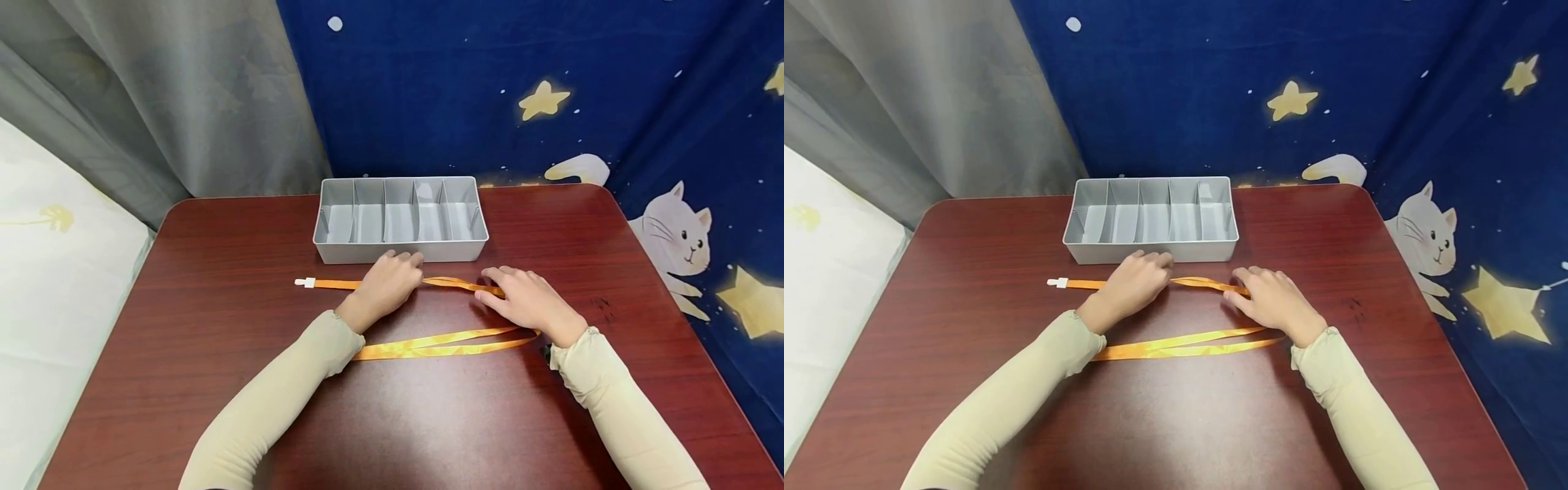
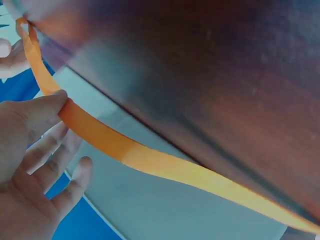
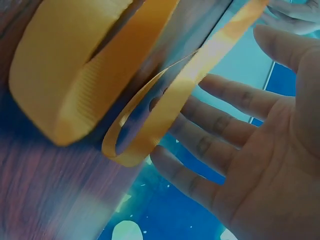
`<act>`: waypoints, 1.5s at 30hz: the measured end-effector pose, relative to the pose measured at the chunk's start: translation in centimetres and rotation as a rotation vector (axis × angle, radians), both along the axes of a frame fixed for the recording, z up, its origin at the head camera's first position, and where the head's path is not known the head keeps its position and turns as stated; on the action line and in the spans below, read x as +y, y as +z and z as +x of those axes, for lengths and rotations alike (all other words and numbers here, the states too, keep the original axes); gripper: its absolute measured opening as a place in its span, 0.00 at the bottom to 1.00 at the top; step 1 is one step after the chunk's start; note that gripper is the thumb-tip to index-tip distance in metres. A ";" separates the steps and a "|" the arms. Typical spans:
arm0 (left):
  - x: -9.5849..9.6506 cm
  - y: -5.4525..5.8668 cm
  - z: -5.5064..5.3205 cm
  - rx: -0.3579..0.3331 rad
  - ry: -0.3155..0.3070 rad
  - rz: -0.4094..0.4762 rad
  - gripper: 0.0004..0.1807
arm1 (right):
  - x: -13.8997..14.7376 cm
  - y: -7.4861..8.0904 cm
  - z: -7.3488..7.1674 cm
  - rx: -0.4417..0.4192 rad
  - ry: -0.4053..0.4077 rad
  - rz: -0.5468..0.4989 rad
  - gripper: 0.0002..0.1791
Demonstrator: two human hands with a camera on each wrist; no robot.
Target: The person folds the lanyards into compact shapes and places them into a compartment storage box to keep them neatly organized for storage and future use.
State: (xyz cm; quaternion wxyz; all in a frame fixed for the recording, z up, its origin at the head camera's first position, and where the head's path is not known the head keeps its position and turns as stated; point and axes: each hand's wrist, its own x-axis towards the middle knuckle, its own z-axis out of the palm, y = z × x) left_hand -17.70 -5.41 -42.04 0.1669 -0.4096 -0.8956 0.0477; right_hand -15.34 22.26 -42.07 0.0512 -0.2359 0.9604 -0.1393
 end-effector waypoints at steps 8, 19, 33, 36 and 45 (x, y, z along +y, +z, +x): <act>-0.4 1.5 -0.2 0.016 -0.007 0.029 0.14 | -0.4 0.0 0.0 0.030 0.015 -0.055 0.27; -0.8 3.4 -0.2 0.096 -0.028 0.090 0.12 | -1.4 0.2 0.1 0.123 0.023 -0.194 0.19; -1.4 5.9 -0.5 0.133 -0.054 0.206 0.09 | -2.2 0.9 0.6 0.106 -0.014 -0.349 0.20; -1.7 6.7 -0.5 0.146 -0.053 0.256 0.09 | -2.3 1.1 0.8 0.117 -0.015 -0.424 0.21; -1.6 8.0 -0.2 0.149 -0.096 0.385 0.08 | -4.1 1.9 0.9 0.089 0.038 -0.735 0.17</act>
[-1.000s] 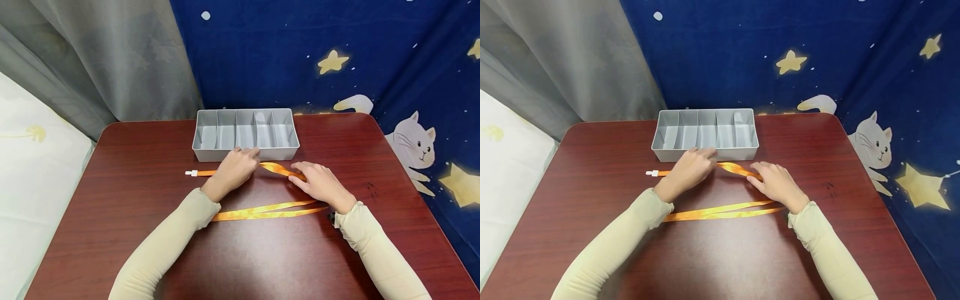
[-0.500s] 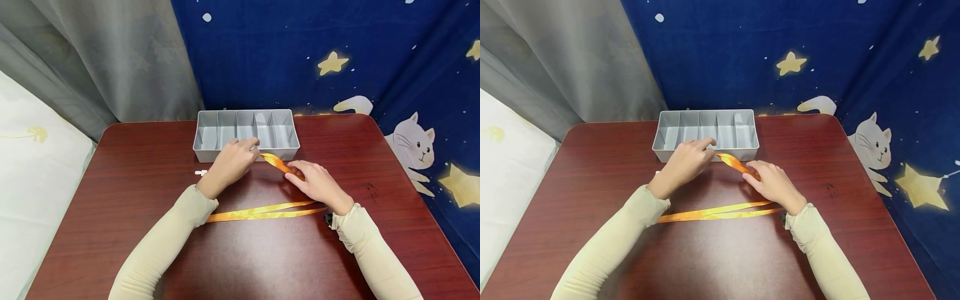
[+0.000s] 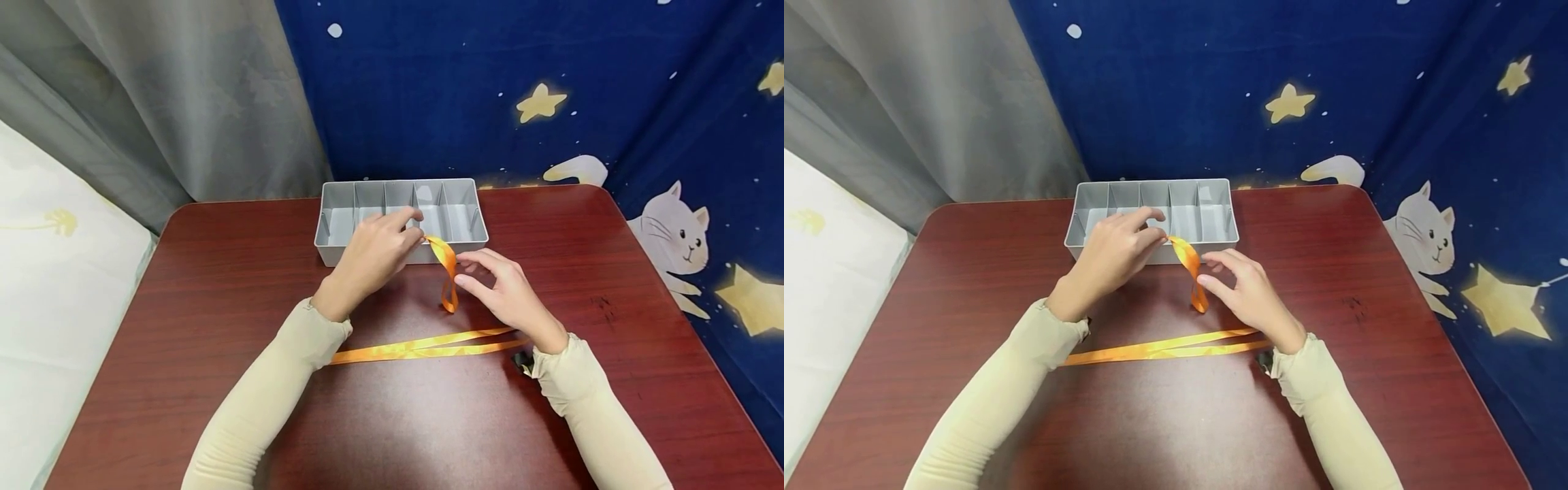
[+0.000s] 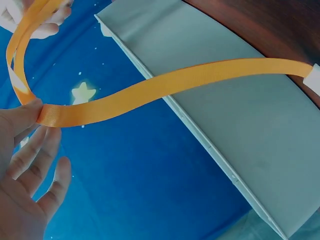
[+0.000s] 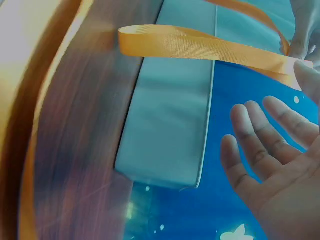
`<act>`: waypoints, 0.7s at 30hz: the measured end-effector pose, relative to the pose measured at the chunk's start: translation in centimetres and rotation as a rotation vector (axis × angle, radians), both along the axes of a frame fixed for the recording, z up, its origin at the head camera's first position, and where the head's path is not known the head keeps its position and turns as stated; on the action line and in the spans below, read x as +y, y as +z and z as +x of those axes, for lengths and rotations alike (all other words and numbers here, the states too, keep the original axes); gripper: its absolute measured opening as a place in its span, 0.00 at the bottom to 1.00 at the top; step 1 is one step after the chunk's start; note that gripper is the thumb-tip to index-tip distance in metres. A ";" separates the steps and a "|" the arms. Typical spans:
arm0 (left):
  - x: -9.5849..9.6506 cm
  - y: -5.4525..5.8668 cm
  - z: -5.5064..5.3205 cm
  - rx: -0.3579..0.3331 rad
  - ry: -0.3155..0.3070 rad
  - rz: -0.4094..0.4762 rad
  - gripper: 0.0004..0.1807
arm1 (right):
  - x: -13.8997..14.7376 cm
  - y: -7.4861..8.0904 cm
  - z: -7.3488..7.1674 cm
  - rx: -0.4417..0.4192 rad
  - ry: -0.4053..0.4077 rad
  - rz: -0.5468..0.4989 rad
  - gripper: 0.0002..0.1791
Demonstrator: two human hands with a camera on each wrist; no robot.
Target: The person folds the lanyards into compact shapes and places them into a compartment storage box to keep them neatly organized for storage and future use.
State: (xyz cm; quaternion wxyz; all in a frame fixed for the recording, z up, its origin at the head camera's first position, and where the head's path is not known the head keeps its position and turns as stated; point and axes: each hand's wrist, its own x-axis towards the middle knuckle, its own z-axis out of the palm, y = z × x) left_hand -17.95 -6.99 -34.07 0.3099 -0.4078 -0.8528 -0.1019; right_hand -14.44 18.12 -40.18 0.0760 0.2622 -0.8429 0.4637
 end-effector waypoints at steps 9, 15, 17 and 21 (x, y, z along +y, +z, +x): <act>-0.1 0.7 0.0 -0.011 -0.017 0.063 0.07 | -1.8 0.8 0.6 0.001 -0.013 -0.075 0.08; 0.0 1.2 -0.1 0.019 -0.015 0.082 0.07 | -3.2 3.2 2.0 0.014 -0.010 -0.152 0.05; 0.0 1.5 -0.1 0.025 -0.016 0.084 0.08 | -3.6 4.1 2.4 0.021 -0.008 -0.172 0.05; -0.1 2.1 -0.1 0.025 -0.017 0.095 0.09 | -4.0 4.7 2.8 0.039 -0.007 -0.202 0.05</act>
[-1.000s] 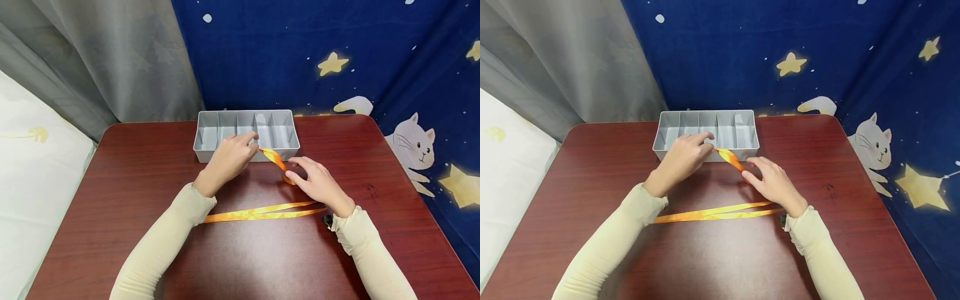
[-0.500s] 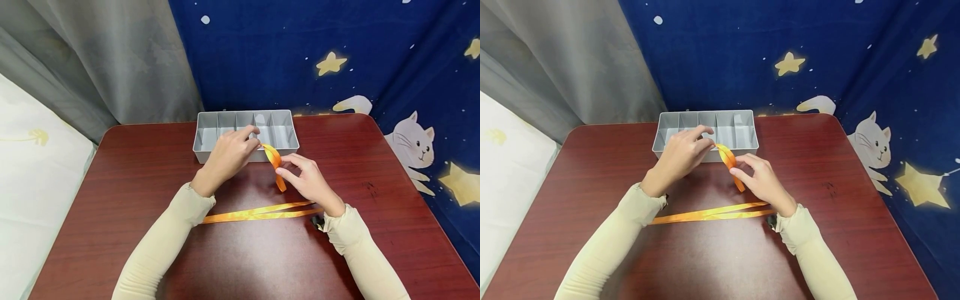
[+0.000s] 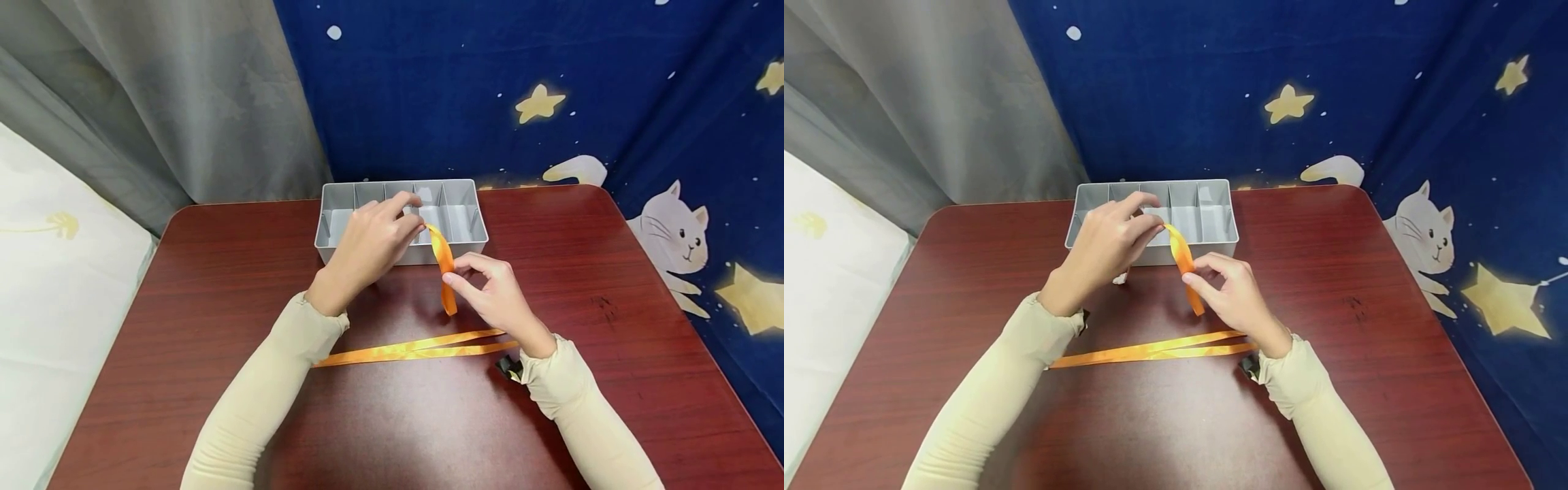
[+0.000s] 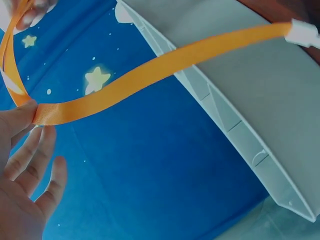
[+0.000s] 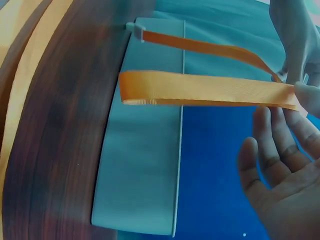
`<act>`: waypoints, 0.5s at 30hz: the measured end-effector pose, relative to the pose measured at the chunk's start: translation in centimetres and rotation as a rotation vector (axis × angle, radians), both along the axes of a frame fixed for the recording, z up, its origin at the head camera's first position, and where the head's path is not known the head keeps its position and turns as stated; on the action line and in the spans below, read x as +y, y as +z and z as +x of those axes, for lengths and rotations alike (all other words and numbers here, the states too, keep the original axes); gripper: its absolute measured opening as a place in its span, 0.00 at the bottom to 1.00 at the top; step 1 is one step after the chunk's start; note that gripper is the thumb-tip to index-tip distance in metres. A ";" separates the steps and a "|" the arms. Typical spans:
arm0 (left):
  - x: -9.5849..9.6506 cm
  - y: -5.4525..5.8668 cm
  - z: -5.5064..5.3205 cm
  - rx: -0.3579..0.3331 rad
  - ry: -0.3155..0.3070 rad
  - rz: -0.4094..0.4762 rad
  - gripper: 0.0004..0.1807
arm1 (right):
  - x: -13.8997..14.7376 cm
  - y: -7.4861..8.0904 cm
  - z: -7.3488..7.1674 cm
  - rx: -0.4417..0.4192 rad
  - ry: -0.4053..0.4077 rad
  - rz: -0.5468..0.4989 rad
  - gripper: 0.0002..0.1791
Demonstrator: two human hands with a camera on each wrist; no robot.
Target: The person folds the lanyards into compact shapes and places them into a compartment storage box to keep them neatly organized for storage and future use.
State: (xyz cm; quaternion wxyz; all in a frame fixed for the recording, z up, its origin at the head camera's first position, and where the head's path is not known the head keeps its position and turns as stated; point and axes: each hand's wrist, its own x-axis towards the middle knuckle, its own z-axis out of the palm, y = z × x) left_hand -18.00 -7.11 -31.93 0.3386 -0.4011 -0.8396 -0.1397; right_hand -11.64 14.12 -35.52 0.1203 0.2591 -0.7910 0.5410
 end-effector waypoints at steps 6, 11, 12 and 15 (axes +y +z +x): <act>-0.1 0.7 -0.1 0.004 0.002 0.018 0.09 | 0.0 -1.6 -0.8 0.037 -0.001 -0.060 0.07; 0.0 1.3 -0.1 0.027 -0.017 0.045 0.09 | 0.2 -2.5 -1.2 0.032 0.004 -0.093 0.07; 0.0 1.5 -0.1 0.034 -0.022 0.051 0.09 | 0.1 -2.5 -1.2 0.030 0.003 -0.095 0.07; 0.0 2.0 -0.1 0.065 -0.033 0.065 0.08 | 0.1 -2.4 -1.1 0.027 0.003 -0.102 0.05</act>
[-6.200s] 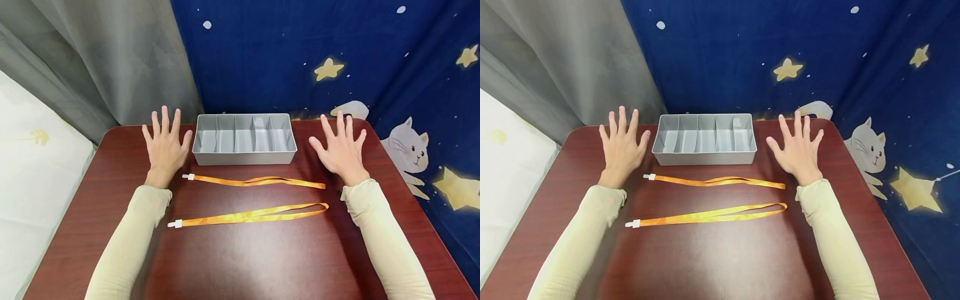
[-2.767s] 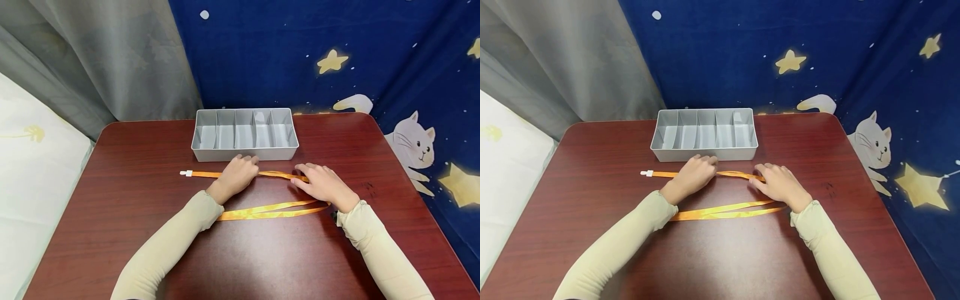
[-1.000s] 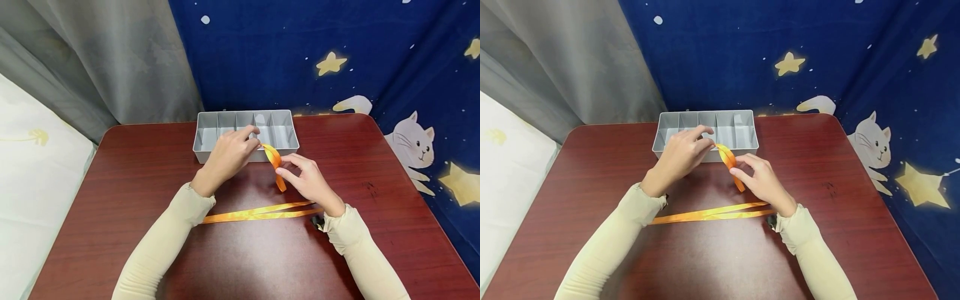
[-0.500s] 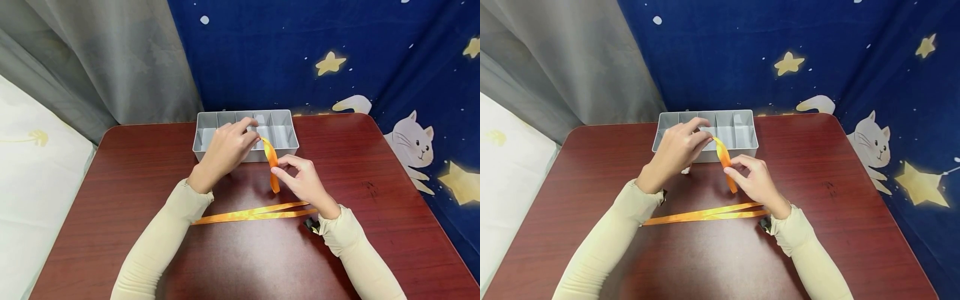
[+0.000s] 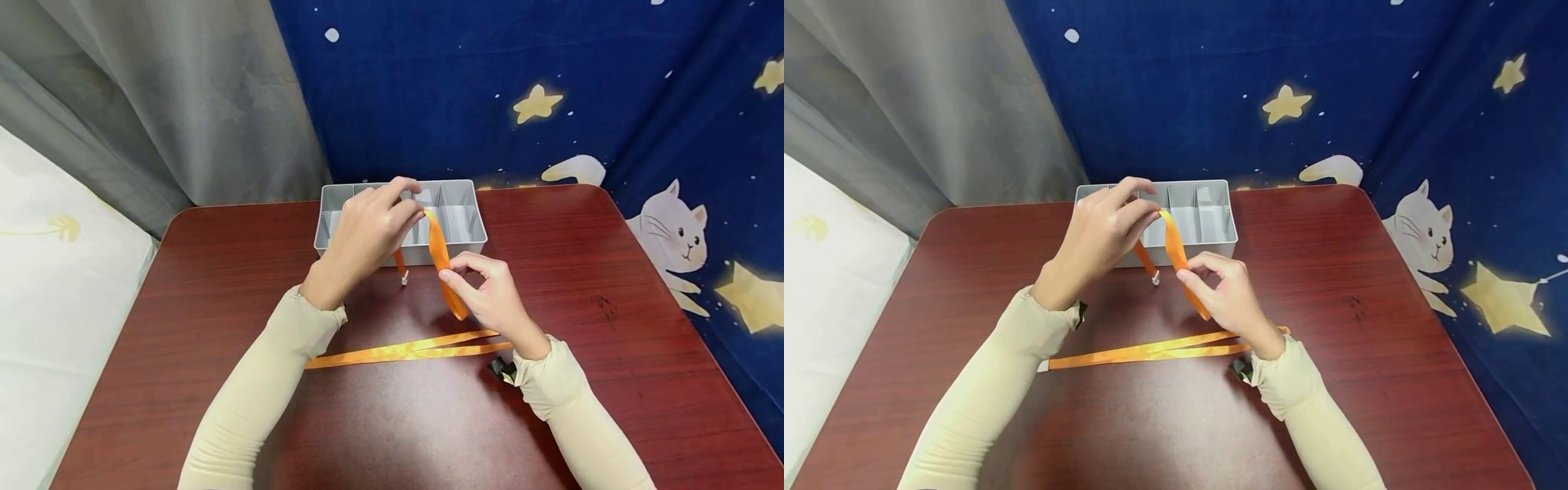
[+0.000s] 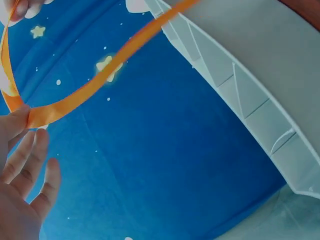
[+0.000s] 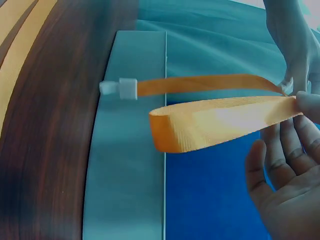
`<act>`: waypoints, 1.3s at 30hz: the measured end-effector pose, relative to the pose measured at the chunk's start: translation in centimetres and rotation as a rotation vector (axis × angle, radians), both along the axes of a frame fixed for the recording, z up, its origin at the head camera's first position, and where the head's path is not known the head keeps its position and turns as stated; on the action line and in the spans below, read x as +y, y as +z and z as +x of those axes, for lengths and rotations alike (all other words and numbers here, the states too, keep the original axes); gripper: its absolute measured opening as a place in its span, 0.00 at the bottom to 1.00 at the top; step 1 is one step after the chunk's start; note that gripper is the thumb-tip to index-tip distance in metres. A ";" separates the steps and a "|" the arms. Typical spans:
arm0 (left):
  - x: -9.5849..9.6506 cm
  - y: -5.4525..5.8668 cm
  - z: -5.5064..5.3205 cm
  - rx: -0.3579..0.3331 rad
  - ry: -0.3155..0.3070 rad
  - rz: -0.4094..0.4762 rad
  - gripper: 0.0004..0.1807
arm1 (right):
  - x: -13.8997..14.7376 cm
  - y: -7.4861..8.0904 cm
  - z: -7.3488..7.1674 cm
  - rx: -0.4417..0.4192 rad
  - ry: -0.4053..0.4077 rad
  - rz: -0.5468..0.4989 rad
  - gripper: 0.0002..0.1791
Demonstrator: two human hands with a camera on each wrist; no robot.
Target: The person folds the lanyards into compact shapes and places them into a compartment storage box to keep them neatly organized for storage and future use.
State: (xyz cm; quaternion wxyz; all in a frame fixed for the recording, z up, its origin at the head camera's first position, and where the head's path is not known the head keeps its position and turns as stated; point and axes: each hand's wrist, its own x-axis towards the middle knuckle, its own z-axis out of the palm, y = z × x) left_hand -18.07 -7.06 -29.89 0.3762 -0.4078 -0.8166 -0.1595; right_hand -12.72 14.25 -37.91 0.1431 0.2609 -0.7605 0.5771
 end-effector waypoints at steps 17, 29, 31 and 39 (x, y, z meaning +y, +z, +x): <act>-0.2 2.3 0.1 0.168 0.017 0.002 0.15 | -0.9 1.4 0.8 -0.007 0.063 -0.114 0.07; 0.2 3.3 0.2 0.188 -0.068 0.087 0.10 | -1.1 1.6 -0.2 -0.037 0.091 -0.208 0.03; 0.3 3.5 0.3 0.189 -0.085 0.114 0.09 | -1.2 1.7 -0.5 -0.046 0.108 -0.245 0.04; 0.6 4.2 0.4 0.150 -0.158 0.200 0.04 | -1.7 2.4 -1.6 -0.013 0.221 -0.268 0.06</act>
